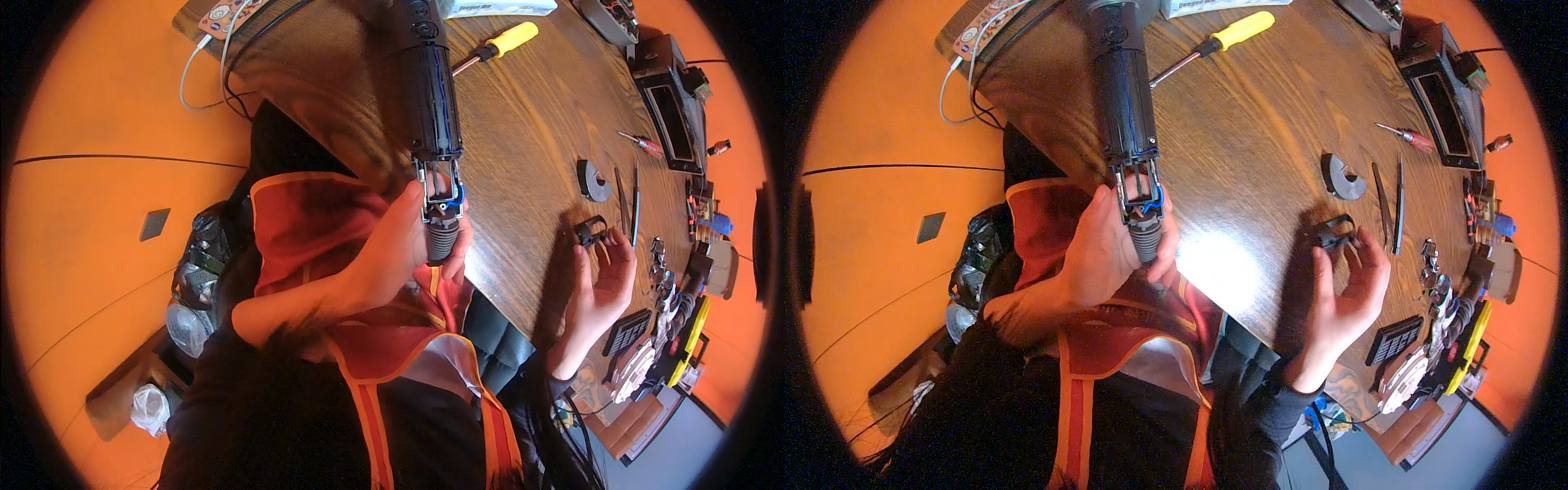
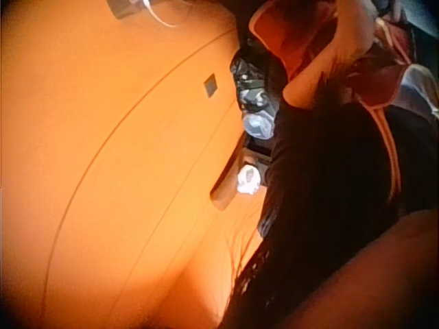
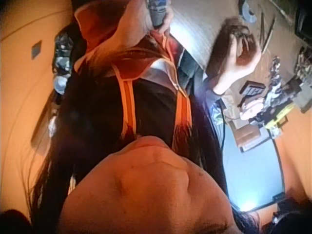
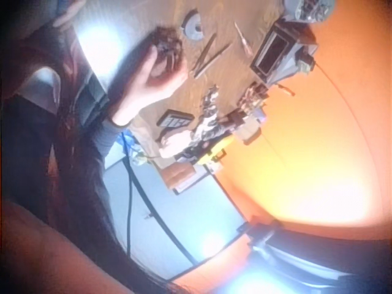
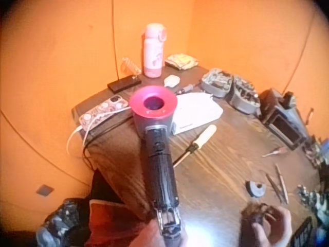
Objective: The person disassembles a pink and black hair dryer by removing screws and detaching the handle. They then reassemble the device by reconnecting the handle, inserting a battery, and securing the casing.
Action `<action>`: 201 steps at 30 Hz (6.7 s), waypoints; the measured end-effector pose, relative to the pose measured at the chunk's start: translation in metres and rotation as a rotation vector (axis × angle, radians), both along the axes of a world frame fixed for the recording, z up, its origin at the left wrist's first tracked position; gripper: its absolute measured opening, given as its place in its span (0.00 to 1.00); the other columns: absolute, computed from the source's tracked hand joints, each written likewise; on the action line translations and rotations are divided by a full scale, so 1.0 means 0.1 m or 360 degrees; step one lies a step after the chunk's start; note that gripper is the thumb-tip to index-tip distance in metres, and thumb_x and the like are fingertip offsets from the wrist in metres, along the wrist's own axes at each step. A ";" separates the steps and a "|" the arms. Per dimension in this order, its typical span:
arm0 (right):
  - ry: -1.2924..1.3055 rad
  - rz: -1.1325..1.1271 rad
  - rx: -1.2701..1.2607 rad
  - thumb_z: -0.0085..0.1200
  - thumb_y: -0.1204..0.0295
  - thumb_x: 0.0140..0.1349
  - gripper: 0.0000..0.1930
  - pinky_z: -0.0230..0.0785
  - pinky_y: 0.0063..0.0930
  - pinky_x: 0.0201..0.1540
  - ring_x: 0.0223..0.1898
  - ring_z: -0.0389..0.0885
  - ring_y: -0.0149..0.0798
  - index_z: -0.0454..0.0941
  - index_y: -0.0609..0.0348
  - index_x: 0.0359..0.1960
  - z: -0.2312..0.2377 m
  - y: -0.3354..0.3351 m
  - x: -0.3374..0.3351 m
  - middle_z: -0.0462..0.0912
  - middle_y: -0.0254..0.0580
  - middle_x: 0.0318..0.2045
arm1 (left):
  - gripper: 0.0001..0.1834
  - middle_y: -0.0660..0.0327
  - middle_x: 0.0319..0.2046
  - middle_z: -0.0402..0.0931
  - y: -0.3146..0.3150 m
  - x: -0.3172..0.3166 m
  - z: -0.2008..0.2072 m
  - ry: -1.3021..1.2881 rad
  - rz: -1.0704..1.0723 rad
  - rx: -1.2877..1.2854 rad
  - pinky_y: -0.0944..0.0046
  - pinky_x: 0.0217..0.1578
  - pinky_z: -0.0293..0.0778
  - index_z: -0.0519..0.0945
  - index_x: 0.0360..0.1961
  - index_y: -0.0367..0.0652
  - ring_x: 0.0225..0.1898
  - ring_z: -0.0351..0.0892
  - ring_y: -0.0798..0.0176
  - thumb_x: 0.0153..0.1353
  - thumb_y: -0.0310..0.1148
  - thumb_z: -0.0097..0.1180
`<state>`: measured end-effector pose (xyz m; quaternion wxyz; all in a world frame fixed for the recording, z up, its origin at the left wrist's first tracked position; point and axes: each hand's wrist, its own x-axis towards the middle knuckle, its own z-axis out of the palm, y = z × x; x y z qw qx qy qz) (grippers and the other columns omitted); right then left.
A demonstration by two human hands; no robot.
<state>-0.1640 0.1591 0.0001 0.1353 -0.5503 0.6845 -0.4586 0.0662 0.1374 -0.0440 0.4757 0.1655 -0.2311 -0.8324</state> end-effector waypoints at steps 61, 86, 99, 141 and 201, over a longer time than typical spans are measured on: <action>0.0299 0.1121 -0.0029 0.58 0.80 0.48 0.10 0.74 0.23 0.34 0.34 0.80 0.37 0.80 0.63 0.34 0.18 -0.31 0.94 0.78 0.48 0.40 | 0.15 0.65 0.23 0.69 0.05 -0.01 0.12 -0.0347 0.0130 -0.0033 0.77 0.17 0.65 0.62 0.46 0.40 0.20 0.71 0.75 0.61 0.31 0.50; -0.0158 0.1078 0.0236 0.59 0.81 0.47 0.12 0.71 0.21 0.35 0.33 0.79 0.33 0.81 0.63 0.36 0.15 -0.32 0.95 0.79 0.45 0.37 | 0.13 0.63 0.22 0.66 0.06 0.02 0.14 -0.0320 0.0133 -0.0009 0.71 0.18 0.65 0.61 0.46 0.40 0.18 0.68 0.70 0.63 0.33 0.44; -0.1257 0.0680 0.0868 0.51 0.74 0.59 0.18 0.61 0.12 0.17 0.18 0.69 0.19 0.69 0.68 0.50 0.26 -0.12 0.98 0.79 0.40 0.34 | 0.18 0.64 0.34 0.71 0.23 -0.18 0.18 -0.0609 0.0141 0.0075 0.73 0.24 0.68 0.63 0.52 0.41 0.27 0.71 0.73 0.62 0.30 0.48; -0.1807 0.0965 0.0780 0.55 0.77 0.54 0.17 0.63 0.14 0.39 0.35 0.72 0.21 0.63 0.60 0.43 0.05 -0.20 0.47 0.76 0.34 0.34 | 0.28 0.67 0.37 0.77 -0.56 -0.13 0.64 -0.1907 0.0021 -0.2673 0.40 0.60 0.38 0.77 0.41 0.44 0.43 0.74 0.65 0.37 0.45 0.64; -0.1391 0.0470 0.0544 0.46 0.83 0.54 0.20 0.67 0.13 0.29 0.31 0.78 0.27 0.63 0.66 0.51 0.15 0.25 0.40 0.77 0.46 0.38 | 0.24 0.65 0.30 0.72 -0.99 -0.32 0.80 -0.1858 -0.0357 -0.3077 0.61 0.37 0.66 0.77 0.39 0.47 0.32 0.74 0.60 0.36 0.38 0.64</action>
